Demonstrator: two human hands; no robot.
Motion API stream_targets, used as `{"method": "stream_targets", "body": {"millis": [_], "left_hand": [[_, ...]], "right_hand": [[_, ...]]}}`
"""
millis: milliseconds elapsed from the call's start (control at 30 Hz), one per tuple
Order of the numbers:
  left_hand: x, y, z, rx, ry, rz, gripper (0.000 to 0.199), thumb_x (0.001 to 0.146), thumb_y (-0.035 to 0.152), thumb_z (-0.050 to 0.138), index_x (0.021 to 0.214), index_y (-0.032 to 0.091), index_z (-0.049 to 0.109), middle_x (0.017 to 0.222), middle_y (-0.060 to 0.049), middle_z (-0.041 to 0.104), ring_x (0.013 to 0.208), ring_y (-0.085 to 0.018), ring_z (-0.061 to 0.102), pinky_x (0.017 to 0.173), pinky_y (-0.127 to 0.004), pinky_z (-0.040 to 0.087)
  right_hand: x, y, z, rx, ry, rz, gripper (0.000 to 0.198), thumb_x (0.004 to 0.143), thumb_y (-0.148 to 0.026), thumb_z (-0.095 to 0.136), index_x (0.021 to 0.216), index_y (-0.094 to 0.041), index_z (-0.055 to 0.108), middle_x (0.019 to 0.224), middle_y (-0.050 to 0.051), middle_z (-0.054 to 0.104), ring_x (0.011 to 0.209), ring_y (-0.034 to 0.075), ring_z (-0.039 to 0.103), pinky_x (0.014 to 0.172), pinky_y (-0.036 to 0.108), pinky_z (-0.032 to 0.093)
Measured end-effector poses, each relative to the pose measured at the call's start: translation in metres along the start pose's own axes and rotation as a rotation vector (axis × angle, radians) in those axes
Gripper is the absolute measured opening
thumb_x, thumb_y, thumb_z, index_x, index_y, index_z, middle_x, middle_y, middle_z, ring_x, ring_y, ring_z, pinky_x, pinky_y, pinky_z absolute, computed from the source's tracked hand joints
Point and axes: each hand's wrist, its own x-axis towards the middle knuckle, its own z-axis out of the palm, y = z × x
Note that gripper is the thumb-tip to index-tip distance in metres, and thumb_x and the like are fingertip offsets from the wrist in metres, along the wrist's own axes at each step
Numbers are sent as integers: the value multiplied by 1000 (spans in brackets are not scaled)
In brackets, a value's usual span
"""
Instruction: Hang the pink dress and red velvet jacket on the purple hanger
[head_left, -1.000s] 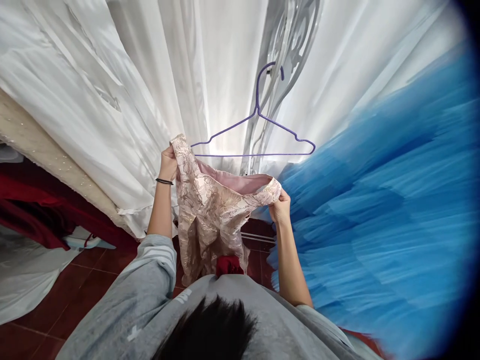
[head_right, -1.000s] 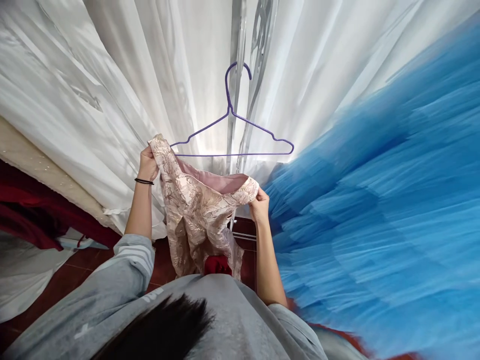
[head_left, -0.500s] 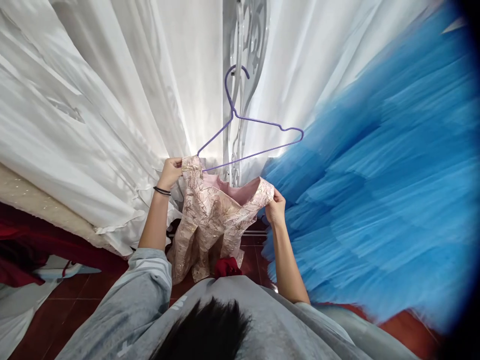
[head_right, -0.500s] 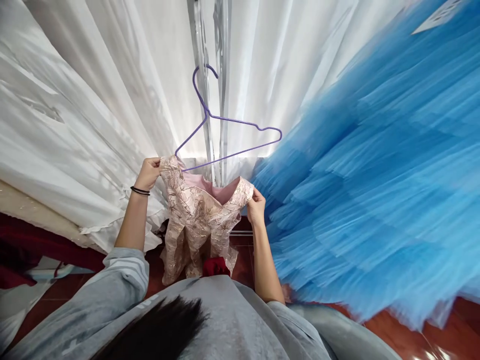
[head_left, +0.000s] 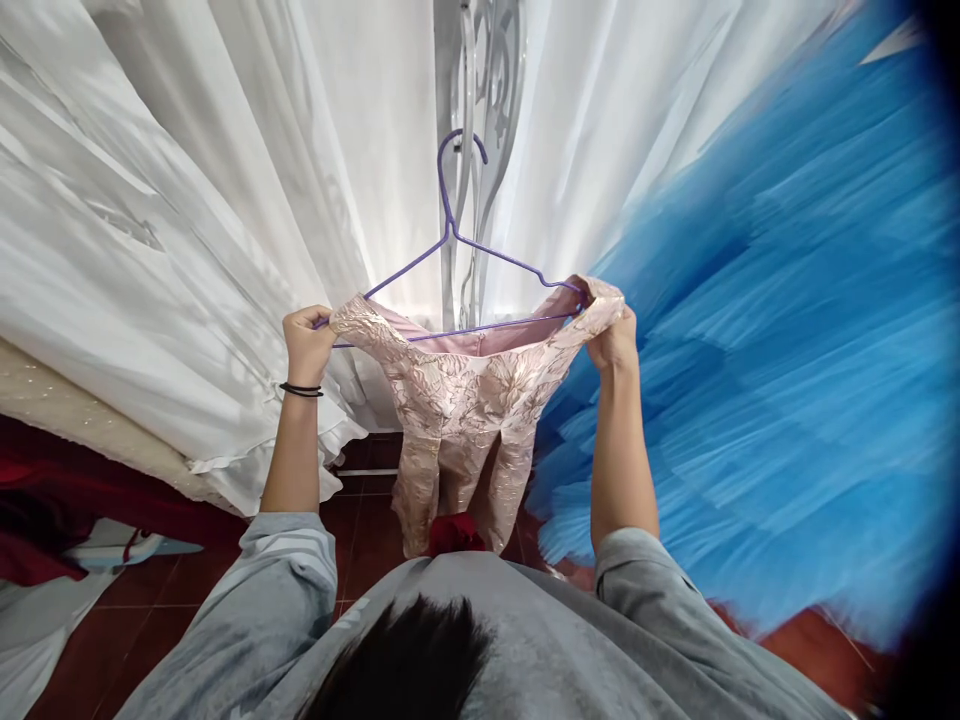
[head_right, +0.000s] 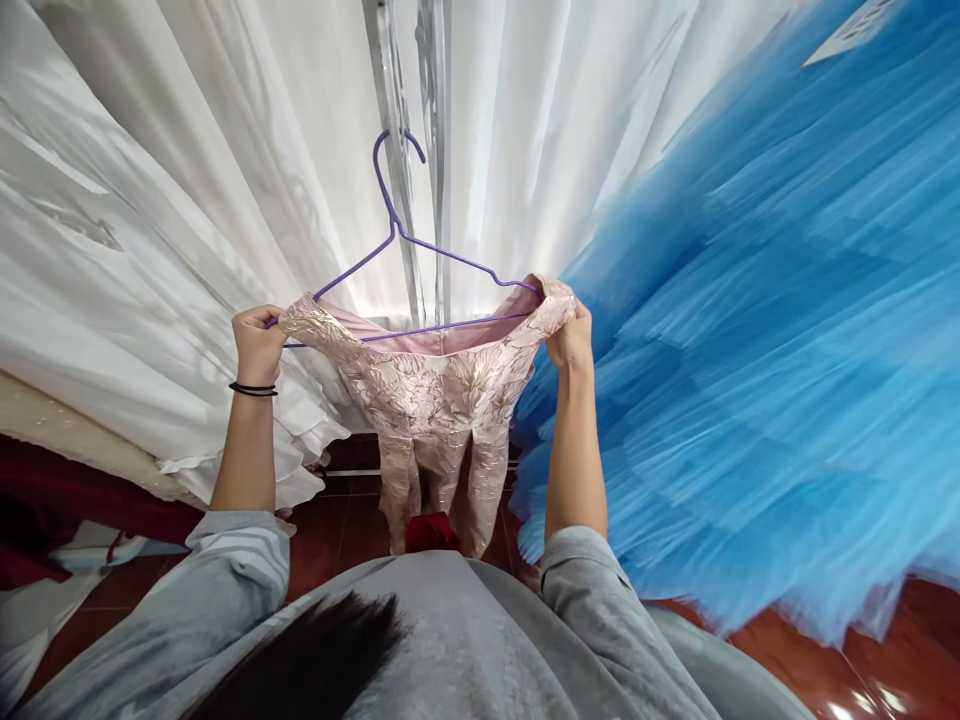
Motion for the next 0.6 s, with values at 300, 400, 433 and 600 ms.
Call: {"method": "stream_targets", "body": {"millis": [300,400,433,600], "left_hand": [[0,2,-10,79,-104,-19,19,50,21,75,50,16,57,50,5,38,51,-6,31,47,-20,21],[1,0,-12,118,-147,-12,16,50,16,75,54,16,59,50,5,42,50,-6,34,47,-20,24],[3,1,-14,135,-158,4,15,50,16,75,56,16,61,51,5,44,50,-6,36,47,-20,24],[19,15,-14,254,-222,93,14,56,18,79,69,16,75,61,2,60,52,-8,42,52,-23,31]], "right_hand": [[40,-41,39,-919,-545,-165,29,62,-32,86,74,-16,66,74,4,66,93,24,63,89,36,52],[33,-64,35,-1250,-459,-272,28,62,-27,87,77,-16,67,87,8,69,101,29,62,95,43,49],[22,-77,36,-1260,-414,-324,28,66,-30,86,83,-16,69,96,10,70,105,31,62,96,46,49],[-98,-163,62,-822,-386,-365,47,80,-46,76,123,-30,70,123,4,69,118,29,62,108,48,47]]}}
